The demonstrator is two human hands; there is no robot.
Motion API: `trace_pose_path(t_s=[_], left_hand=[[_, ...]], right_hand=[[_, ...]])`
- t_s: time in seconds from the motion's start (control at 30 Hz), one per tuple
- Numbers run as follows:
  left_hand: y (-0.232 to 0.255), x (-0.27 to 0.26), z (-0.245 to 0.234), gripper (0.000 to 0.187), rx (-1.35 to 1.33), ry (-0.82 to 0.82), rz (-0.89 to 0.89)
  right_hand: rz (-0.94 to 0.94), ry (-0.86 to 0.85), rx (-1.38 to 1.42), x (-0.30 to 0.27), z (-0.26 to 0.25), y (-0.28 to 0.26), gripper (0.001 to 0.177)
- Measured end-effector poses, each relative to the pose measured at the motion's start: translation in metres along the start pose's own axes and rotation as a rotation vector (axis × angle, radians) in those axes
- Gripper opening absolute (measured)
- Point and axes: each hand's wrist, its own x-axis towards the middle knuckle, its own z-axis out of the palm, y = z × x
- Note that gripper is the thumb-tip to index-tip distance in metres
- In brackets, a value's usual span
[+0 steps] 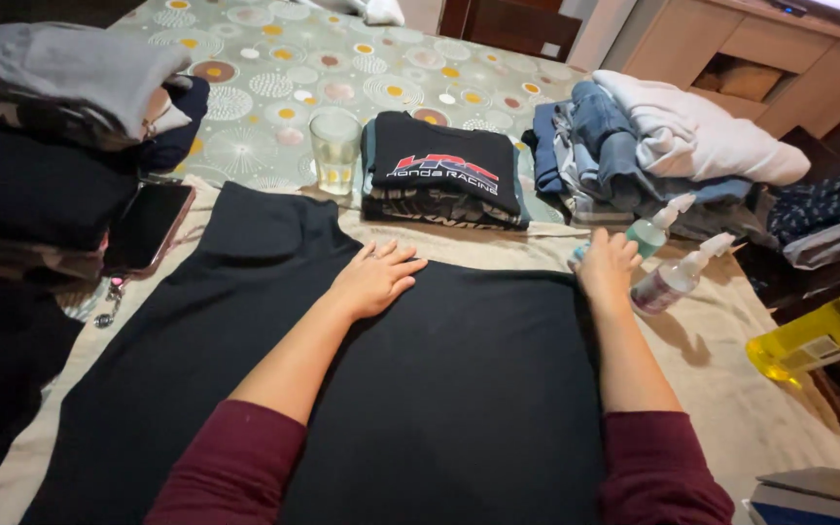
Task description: Ironing and folding a black t-shirt on a dining table using a spray bottle, lint roller, and steam iron
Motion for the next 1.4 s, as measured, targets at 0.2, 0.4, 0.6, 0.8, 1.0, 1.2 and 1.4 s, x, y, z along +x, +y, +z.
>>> trace_pose_path(t_s=[0.2, 0.4, 0.6, 0.8, 1.0, 1.2, 1.4], left_hand=[[-0.005, 0.006, 0.008, 0.045, 0.033, 0.039, 0.03], [0.003, 0.012, 0.017, 0.043, 0.263, 0.117, -0.008], [0.065, -0.054, -0.085, 0.144, -0.03, -0.566, -0.132], [0.071, -0.055, -0.112, 0.15, -0.04, -0.606, -0.145], [0.072, -0.056, -0.111, 0.152, -0.021, -0.616, -0.142], [0.066, -0.053, -0.097, 0.153, -0.018, -0.609, -0.109], [0.064, -0.051, -0.095, 0.154, -0.02, -0.674, -0.125]], right_hand=[[-0.299, 0.479, 0.033, 0.018, -0.031, -0.017, 0.048], [-0.72, 0.274, 0.473, -0.056, -0.114, -0.128, 0.014], [-1.322, -0.047, 0.524, -0.125, -0.131, -0.168, 0.026], [-1.297, -0.029, 0.474, -0.107, -0.121, -0.169, 0.024], [-1.041, -0.362, 0.2, -0.084, -0.091, -0.147, 0.022], [-1.318, -0.024, 0.216, -0.09, -0.076, -0.153, 0.016], [-1.399, -0.152, 0.547, -0.128, -0.105, -0.162, 0.026]])
